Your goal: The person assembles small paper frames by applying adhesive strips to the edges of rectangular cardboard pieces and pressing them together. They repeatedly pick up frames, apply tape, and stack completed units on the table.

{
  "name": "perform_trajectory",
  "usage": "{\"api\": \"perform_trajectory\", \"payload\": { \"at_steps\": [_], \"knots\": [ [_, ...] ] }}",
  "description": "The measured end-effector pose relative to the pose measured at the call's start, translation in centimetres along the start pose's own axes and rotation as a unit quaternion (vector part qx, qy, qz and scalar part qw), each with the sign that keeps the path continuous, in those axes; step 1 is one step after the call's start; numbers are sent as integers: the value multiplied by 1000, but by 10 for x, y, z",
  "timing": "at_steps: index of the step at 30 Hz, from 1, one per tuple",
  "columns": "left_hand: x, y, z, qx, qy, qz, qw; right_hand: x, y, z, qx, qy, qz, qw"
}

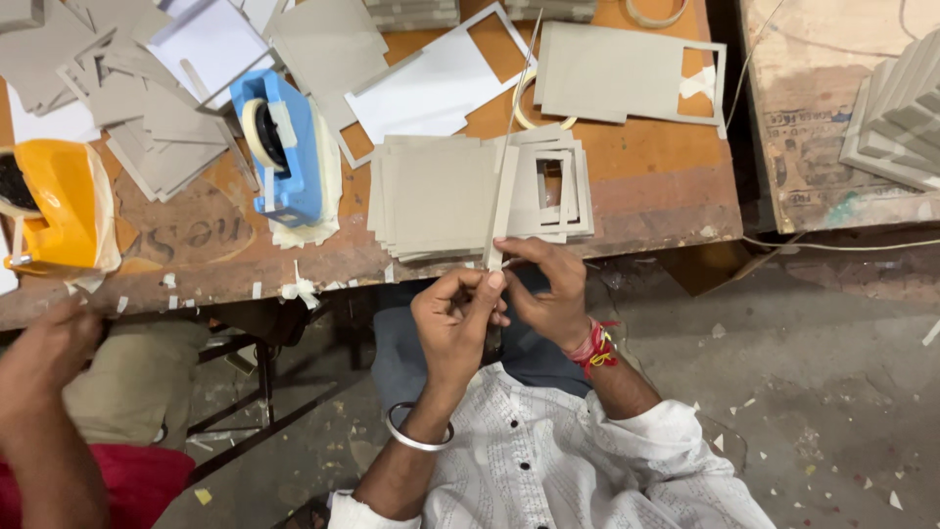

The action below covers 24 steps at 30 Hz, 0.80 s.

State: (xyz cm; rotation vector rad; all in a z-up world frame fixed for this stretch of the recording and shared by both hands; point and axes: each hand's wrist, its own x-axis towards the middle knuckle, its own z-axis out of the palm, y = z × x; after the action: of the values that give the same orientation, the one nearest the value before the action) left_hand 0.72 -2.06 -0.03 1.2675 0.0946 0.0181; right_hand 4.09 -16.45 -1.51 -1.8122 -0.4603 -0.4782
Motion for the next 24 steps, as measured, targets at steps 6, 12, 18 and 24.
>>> {"api": "perform_trajectory", "payload": {
  "at_steps": [6,12,18,24],
  "knots": [
    [4,6,5,12,19,-17,1000,-4,0,2,-15,9,-5,1000],
    [12,-19,-1,48,40,-23,998,1,0,-6,30,-25,5,999],
    [30,-63,-15,177,85,40,980,-3,10,-9,60,-30,13,998],
    [15,-62,-15,100,114,45,987,-14,29,6,35,36,53,997]
  ]
}}
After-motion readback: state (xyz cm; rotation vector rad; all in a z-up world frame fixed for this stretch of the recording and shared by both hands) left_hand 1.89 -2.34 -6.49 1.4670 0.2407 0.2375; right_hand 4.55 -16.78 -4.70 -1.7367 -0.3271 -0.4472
